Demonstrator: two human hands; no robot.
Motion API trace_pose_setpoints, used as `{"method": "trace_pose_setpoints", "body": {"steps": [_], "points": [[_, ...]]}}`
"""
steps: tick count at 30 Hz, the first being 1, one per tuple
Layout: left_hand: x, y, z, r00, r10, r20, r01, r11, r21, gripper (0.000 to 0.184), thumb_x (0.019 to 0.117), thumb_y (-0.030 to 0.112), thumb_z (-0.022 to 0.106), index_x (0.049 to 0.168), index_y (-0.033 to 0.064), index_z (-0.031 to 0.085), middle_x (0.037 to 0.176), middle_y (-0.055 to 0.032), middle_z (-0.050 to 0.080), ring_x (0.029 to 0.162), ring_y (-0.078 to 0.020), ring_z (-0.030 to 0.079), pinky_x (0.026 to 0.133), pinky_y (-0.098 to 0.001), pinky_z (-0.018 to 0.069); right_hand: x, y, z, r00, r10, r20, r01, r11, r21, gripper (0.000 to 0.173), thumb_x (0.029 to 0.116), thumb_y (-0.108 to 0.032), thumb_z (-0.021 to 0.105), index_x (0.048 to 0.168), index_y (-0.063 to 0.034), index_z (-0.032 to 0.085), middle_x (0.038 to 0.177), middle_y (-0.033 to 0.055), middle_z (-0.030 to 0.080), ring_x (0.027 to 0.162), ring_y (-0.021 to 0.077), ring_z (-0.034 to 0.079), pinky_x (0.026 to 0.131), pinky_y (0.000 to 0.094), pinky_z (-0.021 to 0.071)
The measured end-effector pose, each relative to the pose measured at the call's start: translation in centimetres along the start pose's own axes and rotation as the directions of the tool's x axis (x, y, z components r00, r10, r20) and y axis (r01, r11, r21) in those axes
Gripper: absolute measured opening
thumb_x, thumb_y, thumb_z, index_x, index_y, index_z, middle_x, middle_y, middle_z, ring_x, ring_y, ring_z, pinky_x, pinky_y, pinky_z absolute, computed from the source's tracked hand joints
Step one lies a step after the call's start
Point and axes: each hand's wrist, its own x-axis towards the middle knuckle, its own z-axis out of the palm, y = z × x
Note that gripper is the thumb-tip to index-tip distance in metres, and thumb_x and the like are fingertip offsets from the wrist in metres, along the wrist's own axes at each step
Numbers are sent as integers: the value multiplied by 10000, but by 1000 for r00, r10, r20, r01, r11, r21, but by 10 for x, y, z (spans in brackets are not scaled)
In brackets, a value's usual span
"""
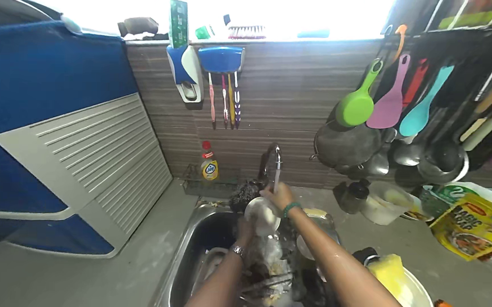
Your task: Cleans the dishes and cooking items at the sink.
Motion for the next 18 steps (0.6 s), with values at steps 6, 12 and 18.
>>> {"method": "trace_pose_setpoints", "body": {"steps": [6,12,18], "points": [[-22,-7,18,960,-177,217,242,915,-324,459,1141,275,349,1452,-55,420,1311,-267,557,1072,-302,632,871,-415,567,-23,-3,-19,913,-117,391,-16,947,320,300,1091,-147,488,1253,48,650,1082,133,703,917,146,664,873,327,539],[-10,39,25,953,-68,295,101,990,-97,380,1083,96,456,1428,-60,438,1220,-249,599,973,-281,651,816,-403,572,-46,57,-38,993,65,-98,-14,892,453,282,1074,-139,536,1250,42,662,1118,199,707,968,252,698,909,416,564],[-5,93,16,912,243,329,-398,715,574,386,990,104,594,1345,-44,564,1275,-291,624,1221,-418,606,1045,-565,471,-58,110,10,973,146,-178,-33,854,520,580,972,-66,669,1494,39,438,1320,252,613,1143,306,651,992,426,536]]}}
